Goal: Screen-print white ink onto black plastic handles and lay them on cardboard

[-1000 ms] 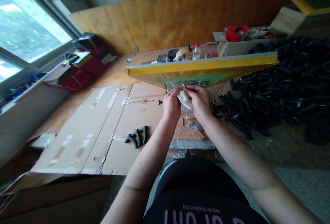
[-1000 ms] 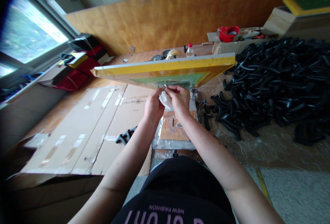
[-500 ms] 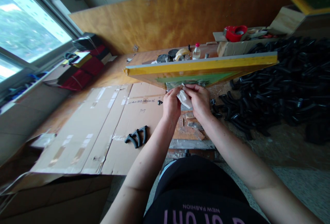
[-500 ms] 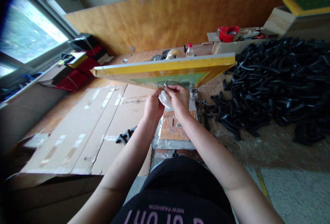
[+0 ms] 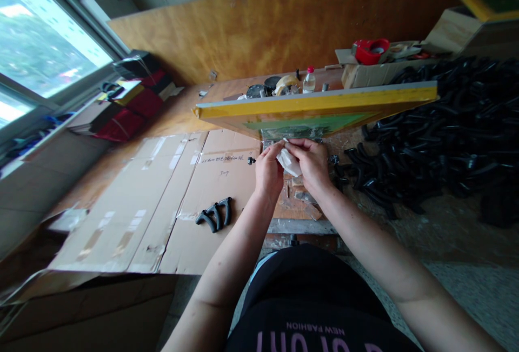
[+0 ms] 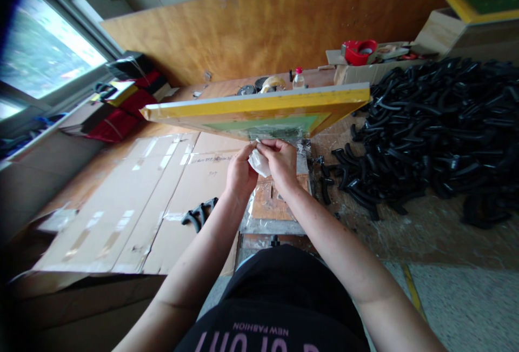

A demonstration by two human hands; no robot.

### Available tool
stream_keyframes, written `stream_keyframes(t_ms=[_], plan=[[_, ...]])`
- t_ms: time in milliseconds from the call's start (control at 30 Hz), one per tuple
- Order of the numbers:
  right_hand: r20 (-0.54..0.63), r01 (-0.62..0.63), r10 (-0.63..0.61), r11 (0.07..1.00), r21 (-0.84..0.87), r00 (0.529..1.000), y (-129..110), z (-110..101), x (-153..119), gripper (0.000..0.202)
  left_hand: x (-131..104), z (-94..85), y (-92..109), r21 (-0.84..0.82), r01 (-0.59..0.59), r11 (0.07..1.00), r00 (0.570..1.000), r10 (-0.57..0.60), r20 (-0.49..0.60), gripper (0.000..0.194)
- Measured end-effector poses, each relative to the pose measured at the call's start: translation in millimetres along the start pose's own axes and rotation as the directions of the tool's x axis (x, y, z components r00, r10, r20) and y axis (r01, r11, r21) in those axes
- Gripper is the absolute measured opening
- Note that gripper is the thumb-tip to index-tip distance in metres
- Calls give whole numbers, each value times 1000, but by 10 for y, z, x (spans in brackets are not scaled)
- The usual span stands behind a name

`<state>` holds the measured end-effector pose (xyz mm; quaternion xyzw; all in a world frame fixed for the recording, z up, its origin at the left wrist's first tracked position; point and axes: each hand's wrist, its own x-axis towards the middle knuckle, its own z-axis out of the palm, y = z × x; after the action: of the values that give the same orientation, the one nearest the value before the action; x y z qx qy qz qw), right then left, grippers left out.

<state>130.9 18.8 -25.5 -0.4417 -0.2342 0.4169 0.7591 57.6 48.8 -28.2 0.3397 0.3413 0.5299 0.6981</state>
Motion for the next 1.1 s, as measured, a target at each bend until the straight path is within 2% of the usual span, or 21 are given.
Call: stream_keyframes(t_ms=[200,400,800,1100], plan=[[-2,-2,3,999,46,1000,3,-51,-31,21,-39,6,-32,41,-17,999,999,15,28,21],[-16,6,-6,1000,-10,1000,-14,-100,-31,25,-52,36,19,123,-156,980,987,151,46,19],[-3,33,-33,998,-48,999,15,-151,-21,20,26,86,89,340,-307,889,949,310,47,19],[-1,29,-29,998,-51,1000,3,-144,-24,19,58,75,111,389,-345,855,935,349,63,16]])
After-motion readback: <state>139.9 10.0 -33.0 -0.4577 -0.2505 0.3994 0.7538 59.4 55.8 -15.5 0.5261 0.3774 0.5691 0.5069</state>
